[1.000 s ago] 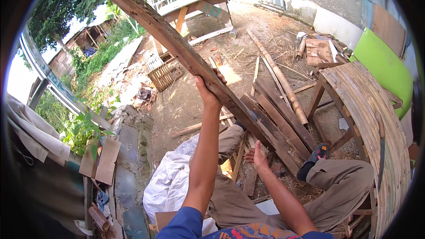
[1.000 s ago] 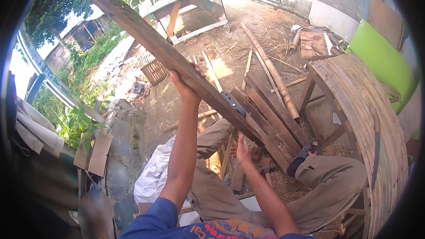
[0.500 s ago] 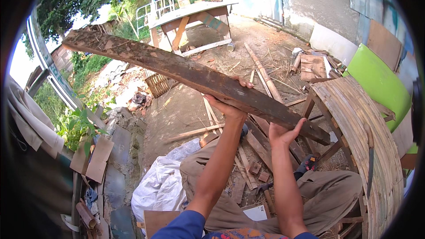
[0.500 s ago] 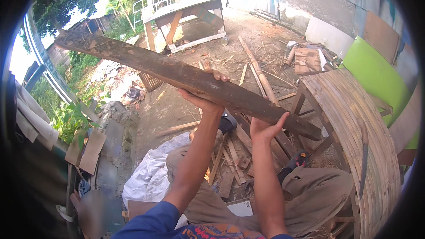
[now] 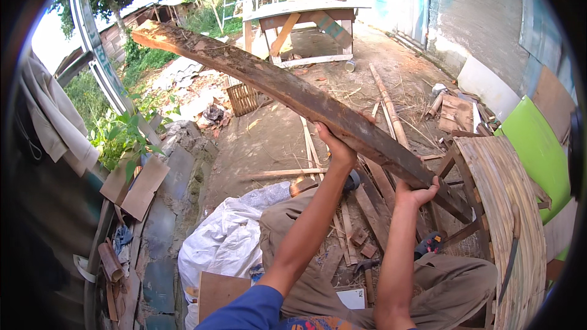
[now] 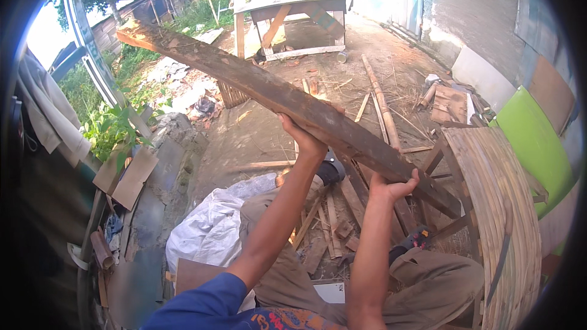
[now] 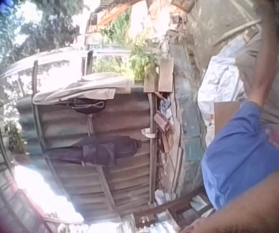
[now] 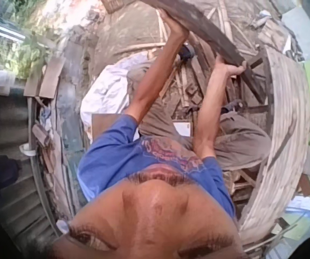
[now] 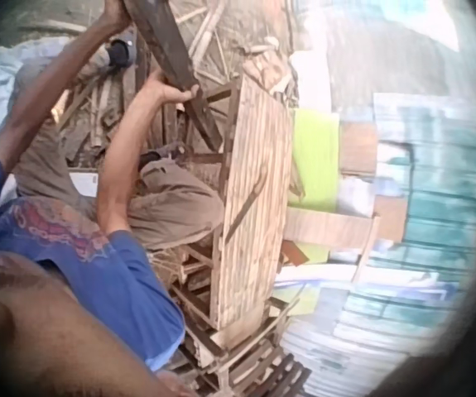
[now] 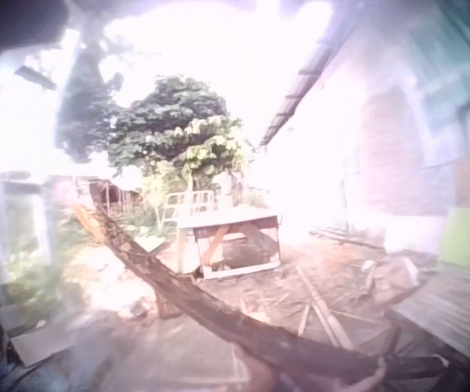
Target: The person sits on the ground and uses a hammer to strike and break apart wooden planks. They repeatedly lift, position, and hammer the wood, occasionally repositioning pieces and continuing to strike them.
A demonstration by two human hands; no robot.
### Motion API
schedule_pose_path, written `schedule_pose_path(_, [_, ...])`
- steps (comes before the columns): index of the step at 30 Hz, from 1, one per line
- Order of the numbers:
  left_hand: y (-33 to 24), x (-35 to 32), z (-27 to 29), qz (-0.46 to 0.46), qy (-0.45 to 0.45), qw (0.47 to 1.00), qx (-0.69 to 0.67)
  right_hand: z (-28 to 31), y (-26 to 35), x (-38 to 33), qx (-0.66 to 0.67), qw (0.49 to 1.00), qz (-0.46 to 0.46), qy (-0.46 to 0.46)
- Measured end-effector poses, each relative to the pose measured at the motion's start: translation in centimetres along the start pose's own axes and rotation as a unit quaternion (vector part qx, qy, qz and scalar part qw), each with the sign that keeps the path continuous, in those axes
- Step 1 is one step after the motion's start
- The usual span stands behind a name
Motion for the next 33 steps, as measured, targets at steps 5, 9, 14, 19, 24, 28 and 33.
schedule_pose_path(5, [-1.9,0.4,3.7,-0.036,-0.017,0.999,-0.025,1.2,-3.1,-1.2,-0.034,0.995,-0.063,0.064])
schedule_pose_path(9, [-1.9,1.2,5.1,-0.026,-0.088,0.995,-0.025,2.2,-3.8,-2.3,-0.131,0.990,-0.048,0.015])
schedule_pose_path(14, [-3.7,3.3,10.7,-0.011,-0.108,0.994,0.003,8.2,-5.6,-2.8,-0.268,0.933,-0.222,0.091])
schedule_pose_path(19, [-4.3,3.0,11.5,0.032,-0.170,0.982,0.082,12.8,-5.0,-4.0,-0.351,0.894,-0.262,0.089])
schedule_pose_path(24, [-3.5,3.4,11.8,0.017,-0.145,0.982,0.118,16.6,-4.6,-4.5,-0.521,0.795,-0.296,0.095])
schedule_pose_path(28, [-4.2,3.6,11.8,0.035,-0.090,0.990,0.099,15.5,-1.7,-2.9,-0.648,0.721,-0.194,0.148])
schedule_pose_path(33, [-6.3,3.4,9.8,0.026,-0.072,0.987,0.143,12.8,6.3,2.0,-0.620,0.777,-0.047,0.099])
Point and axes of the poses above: each hand's wrist, its own x-axis towards the middle knuckle, its own z-axis out of the back of the hand, y = z × x, the point moved 6 cm from there along x, towards the middle knuckle, and after that the axes turned 1 degree about -y, right-handed, at the moved point
